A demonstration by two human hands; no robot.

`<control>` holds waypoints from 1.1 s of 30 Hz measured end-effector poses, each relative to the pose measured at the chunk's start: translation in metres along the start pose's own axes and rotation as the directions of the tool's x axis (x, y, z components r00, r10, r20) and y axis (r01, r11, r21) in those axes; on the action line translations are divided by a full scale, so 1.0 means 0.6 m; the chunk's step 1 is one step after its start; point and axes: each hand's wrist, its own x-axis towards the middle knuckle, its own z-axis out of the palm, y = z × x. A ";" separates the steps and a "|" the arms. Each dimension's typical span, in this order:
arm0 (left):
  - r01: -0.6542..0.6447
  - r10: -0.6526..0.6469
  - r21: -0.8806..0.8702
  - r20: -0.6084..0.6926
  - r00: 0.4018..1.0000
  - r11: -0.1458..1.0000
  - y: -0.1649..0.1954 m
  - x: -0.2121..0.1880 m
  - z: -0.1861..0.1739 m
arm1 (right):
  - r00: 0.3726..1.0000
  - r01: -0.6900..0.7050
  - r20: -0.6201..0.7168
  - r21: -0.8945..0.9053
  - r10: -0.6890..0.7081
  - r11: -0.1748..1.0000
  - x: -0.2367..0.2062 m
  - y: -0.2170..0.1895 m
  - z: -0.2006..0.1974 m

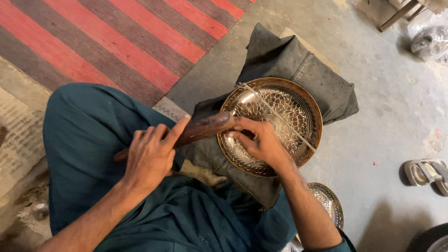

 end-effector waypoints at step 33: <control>0.053 -0.075 -0.226 -0.090 0.993 0.973 -0.004 0.008 0.001 | 0.990 0.138 0.026 -0.066 -0.136 0.988 0.005 0.006 -0.006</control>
